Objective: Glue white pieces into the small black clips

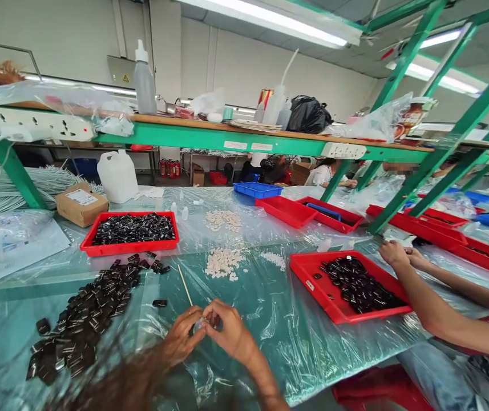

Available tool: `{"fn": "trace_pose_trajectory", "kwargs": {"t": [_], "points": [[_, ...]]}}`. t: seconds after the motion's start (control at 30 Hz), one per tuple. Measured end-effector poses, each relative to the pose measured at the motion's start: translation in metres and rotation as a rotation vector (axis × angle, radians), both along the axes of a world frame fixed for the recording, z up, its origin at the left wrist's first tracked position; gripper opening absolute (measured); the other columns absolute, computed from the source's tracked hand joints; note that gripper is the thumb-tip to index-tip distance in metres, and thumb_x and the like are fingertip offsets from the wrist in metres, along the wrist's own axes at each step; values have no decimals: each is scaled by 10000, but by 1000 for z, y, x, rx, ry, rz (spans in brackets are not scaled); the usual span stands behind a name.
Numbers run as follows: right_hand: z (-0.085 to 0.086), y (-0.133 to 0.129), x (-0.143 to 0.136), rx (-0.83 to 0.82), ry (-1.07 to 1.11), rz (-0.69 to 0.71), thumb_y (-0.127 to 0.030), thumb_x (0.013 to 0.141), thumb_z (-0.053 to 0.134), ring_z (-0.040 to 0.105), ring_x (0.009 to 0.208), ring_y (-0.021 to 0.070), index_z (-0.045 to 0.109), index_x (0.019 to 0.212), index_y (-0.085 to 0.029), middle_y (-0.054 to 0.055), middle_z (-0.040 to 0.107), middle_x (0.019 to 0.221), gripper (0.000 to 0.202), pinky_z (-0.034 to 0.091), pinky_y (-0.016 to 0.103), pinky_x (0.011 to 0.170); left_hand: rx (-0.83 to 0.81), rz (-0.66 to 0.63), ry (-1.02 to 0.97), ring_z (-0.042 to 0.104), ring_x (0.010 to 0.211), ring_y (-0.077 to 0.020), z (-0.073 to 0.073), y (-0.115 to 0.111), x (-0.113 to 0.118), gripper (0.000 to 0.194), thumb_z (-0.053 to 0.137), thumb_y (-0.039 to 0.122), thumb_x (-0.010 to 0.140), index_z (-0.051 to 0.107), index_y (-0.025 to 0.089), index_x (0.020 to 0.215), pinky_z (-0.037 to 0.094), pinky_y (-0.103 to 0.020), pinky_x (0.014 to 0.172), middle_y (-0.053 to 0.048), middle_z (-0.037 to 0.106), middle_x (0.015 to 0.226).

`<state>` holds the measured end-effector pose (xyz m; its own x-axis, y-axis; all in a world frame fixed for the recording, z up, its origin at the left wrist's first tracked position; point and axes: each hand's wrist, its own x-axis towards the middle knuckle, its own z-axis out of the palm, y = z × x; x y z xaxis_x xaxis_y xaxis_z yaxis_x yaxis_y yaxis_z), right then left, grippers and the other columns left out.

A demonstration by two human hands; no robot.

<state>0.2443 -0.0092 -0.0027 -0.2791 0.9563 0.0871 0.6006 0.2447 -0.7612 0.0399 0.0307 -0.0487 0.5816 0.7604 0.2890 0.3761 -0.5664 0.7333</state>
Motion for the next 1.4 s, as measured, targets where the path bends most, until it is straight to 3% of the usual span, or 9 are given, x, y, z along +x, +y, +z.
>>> {"fn": "trace_pose_trajectory", "kwargs": {"t": [0.17, 0.3, 0.5, 0.8, 0.97, 1.4], "points": [[16, 29, 12, -109, -306, 246, -472, 1137, 826, 812, 1002, 198, 796, 1214, -182, 40, 837, 1162, 302, 735, 418, 934, 16, -44, -21, 637, 1104, -178, 2, -5, -4, 286, 532, 432, 1041, 623, 209, 1197, 514, -401, 980, -42, 652, 1210], [32, 40, 13, -132, -507, 382, -469, 1136, 824, 815, 1084, 219, 792, 1292, -194, 65, 835, 1267, 317, 735, 441, 979, 10, -41, -45, 631, 1138, -208, 1, -6, -4, 270, 576, 415, 1011, 640, 251, 1215, 475, -393, 1028, -39, 677, 1197], [49, 54, 5, -163, -665, 534, -500, 1125, 826, 800, 1091, 224, 788, 1288, -202, 66, 826, 1271, 342, 720, 453, 995, 0, -59, -80, 642, 1171, -218, -3, -3, -1, 237, 592, 359, 984, 661, 315, 1206, 449, -299, 1049, 4, 702, 1214], [45, 64, 6, -192, -710, 607, -530, 1120, 817, 776, 1050, 215, 776, 1249, -201, 56, 810, 1227, 355, 699, 429, 957, 11, -89, -62, 642, 1181, -208, 6, -6, -2, 233, 591, 324, 1001, 643, 329, 1228, 463, -325, 1045, 17, 696, 1228], [41, 69, 7, -214, -724, 641, -535, 1120, 816, 769, 1014, 206, 771, 1242, -201, 47, 805, 1193, 358, 696, 417, 934, 35, -123, -69, 630, 1170, -188, 9, -8, -1, 194, 579, 284, 1026, 639, 206, 1194, 482, -414, 1030, -28, 664, 1236], [47, 79, 14, -273, -552, 642, -521, 1116, 827, 757, 977, 192, 777, 1205, -206, 37, 801, 1153, 331, 693, 396, 903, -14, -128, -144, 624, 1171, -194, -4, -4, 2, 269, 553, 356, 1041, 598, 219, 1267, 503, -406, 1006, -38, 654, 1245]]}}
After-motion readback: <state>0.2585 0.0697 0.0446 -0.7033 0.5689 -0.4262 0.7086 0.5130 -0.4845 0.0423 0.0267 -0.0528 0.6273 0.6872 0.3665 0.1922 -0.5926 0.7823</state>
